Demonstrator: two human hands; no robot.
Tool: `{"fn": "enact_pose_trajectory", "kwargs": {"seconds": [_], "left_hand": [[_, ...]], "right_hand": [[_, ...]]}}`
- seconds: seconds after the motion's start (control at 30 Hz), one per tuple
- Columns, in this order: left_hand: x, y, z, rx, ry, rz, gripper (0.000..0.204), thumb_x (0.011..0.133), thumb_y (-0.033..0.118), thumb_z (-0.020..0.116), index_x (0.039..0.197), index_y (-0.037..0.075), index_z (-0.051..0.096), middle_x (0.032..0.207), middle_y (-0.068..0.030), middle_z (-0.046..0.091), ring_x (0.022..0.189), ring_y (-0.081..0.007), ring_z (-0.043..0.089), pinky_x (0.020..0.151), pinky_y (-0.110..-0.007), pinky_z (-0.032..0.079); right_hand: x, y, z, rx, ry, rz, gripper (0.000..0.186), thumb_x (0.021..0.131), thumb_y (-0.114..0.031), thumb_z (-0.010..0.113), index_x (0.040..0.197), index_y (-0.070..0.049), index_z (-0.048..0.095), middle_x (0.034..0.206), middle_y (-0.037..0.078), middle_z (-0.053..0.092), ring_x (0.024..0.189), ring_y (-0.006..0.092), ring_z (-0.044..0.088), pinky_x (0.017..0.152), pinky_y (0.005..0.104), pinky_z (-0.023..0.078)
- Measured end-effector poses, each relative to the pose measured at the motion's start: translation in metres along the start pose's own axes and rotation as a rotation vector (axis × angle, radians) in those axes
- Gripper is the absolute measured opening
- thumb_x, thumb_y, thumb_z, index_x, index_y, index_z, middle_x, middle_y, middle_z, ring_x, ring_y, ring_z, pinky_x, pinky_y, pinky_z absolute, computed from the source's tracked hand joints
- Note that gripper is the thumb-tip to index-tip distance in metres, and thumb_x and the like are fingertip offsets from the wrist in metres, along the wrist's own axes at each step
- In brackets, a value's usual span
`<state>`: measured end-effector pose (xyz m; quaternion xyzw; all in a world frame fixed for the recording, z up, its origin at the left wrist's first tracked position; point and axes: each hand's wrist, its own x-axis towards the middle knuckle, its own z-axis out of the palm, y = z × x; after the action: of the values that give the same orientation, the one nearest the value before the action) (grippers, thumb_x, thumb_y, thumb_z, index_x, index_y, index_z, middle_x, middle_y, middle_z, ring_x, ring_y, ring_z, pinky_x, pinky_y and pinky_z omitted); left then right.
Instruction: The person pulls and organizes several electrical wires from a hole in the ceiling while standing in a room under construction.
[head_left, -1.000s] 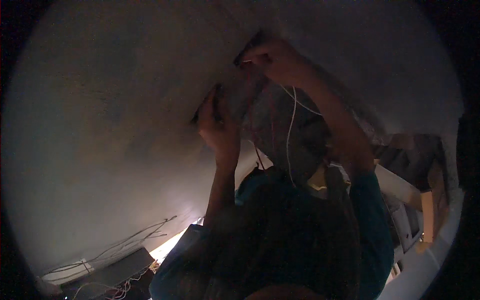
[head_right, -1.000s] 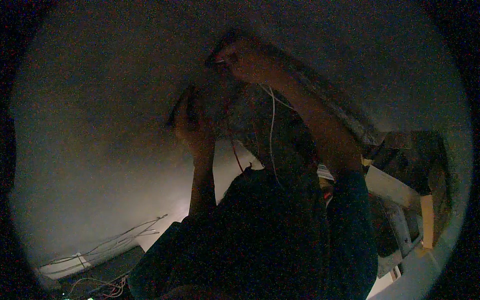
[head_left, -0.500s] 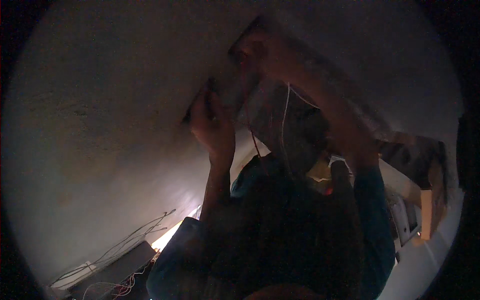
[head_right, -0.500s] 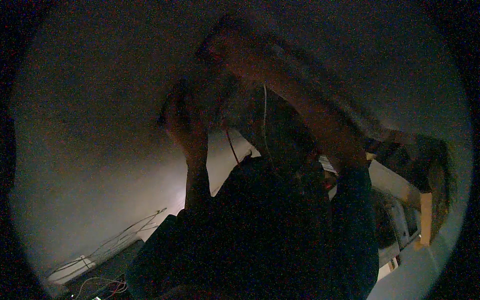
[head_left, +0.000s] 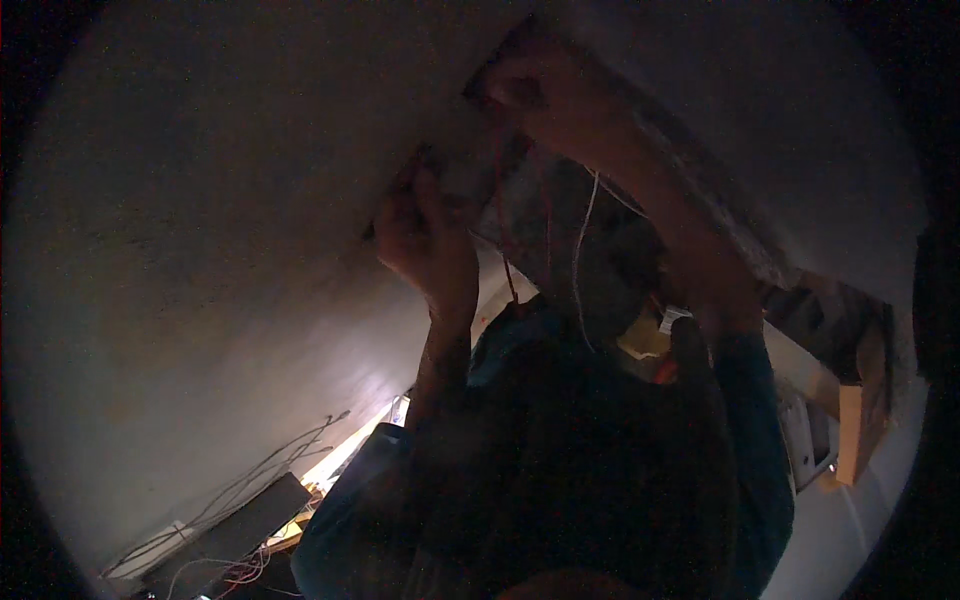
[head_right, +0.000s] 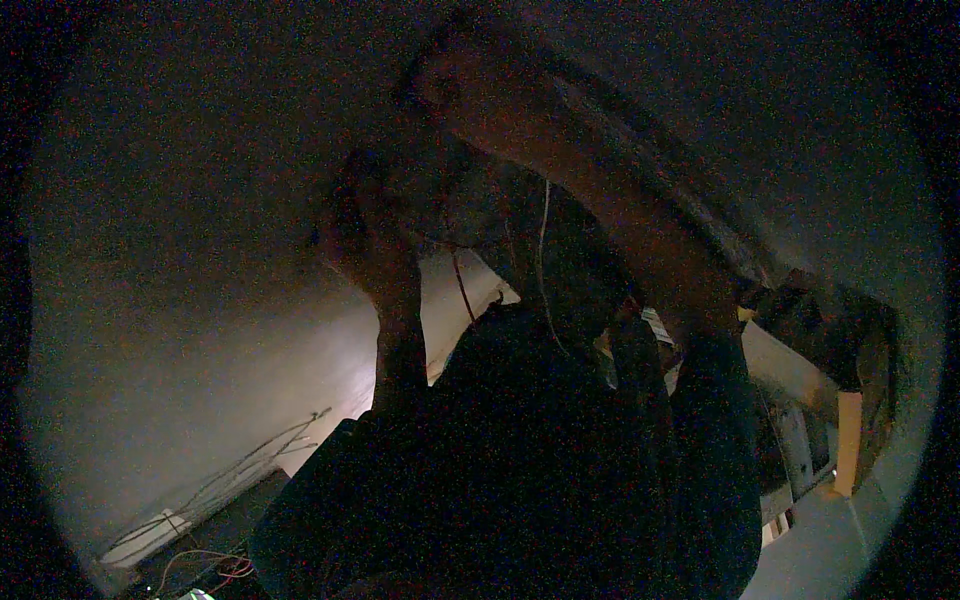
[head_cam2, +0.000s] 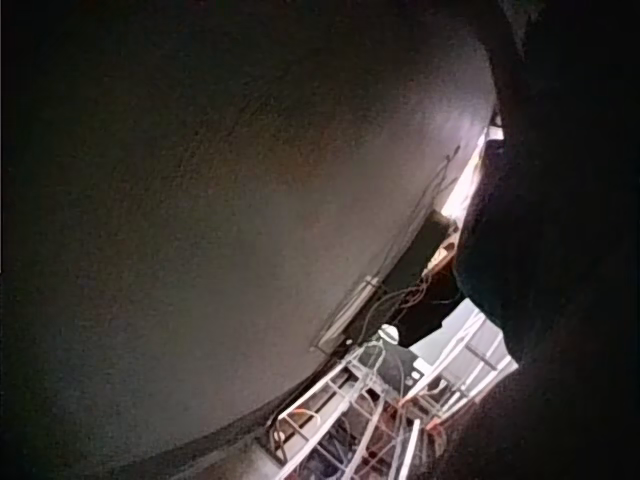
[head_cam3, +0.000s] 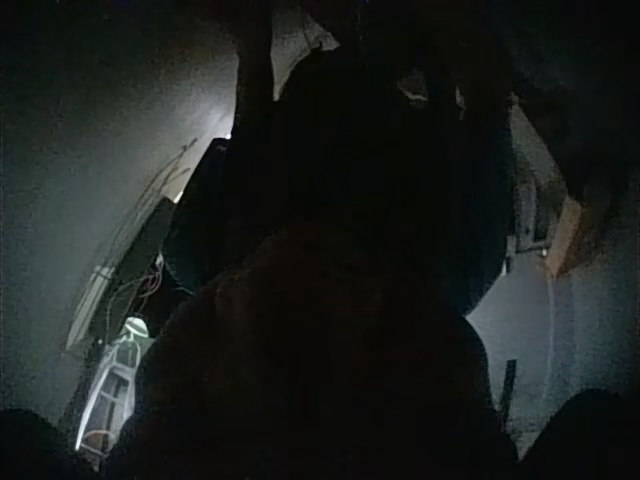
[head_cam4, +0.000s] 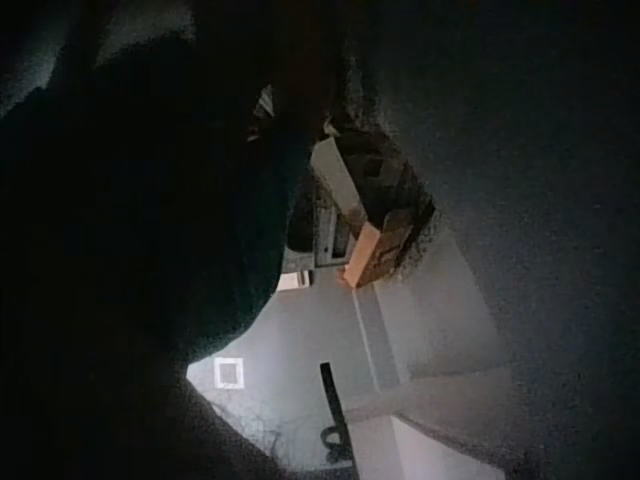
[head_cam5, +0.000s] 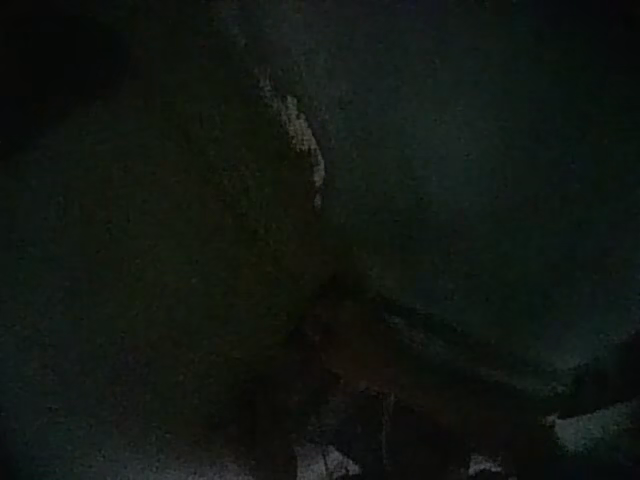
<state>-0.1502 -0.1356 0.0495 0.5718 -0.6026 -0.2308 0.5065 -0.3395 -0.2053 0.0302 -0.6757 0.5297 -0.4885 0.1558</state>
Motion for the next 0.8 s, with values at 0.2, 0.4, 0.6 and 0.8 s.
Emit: {"fn": "enact_pose_trajectory", "kwargs": {"seconds": [0.2,0.4,0.6,0.8], "left_hand": [[-0.003,-0.015,0.009,-0.029,-0.095,0.098,0.019,0.096,0.006,0.059,0.11,-0.003,0.069,0.088,-0.0081,0.073,0.065,-0.0122,0.066,0.057,-0.026,0.05],[-0.004,0.005,0.008,-0.17,-0.195,-0.018,0.021,0.099,0.008,0.056,0.11,-0.006,0.067,0.097,-0.0125,0.072,0.068,-0.0157,0.068,0.053,-0.026,0.053],[0.001,-0.006,0.012,-0.152,-0.015,0.033,0.024,0.099,0.011,0.056,0.112,-0.007,0.066,0.101,-0.0132,0.072,0.078,-0.0172,0.07,0.058,-0.028,0.057],[0.008,0.041,0.012,-0.17,0.102,-0.553,0.024,0.099,0.013,0.058,0.112,-0.006,0.068,0.101,-0.0132,0.072,0.074,-0.0146,0.067,0.058,-0.027,0.055]], "right_hand": [[-0.006,-0.008,-0.02,-0.022,0.085,-0.017,0.012,0.076,-0.01,0.073,0.086,-0.005,0.071,0.087,0.013,0.067,0.083,0.0291,0.065,0.073,0.0395,0.053],[-0.004,-0.01,-0.01,0.011,0.207,-0.206,0.016,0.076,-0.011,0.067,0.091,-0.006,0.072,0.095,0.012,0.066,0.092,0.035,0.063,0.086,0.0437,0.052],[-0.016,-0.007,0.0,-0.188,0.315,-0.479,0.029,0.084,-0.009,0.062,0.113,-0.008,0.069,0.106,0.013,0.066,0.095,0.0347,0.062,0.091,0.0423,0.051],[-0.046,-0.034,-0.032,0.309,0.073,-0.041,0.032,0.088,-0.009,0.062,0.12,-0.009,0.067,0.102,0.014,0.065,0.093,0.0344,0.062,0.09,0.0405,0.051]]}}
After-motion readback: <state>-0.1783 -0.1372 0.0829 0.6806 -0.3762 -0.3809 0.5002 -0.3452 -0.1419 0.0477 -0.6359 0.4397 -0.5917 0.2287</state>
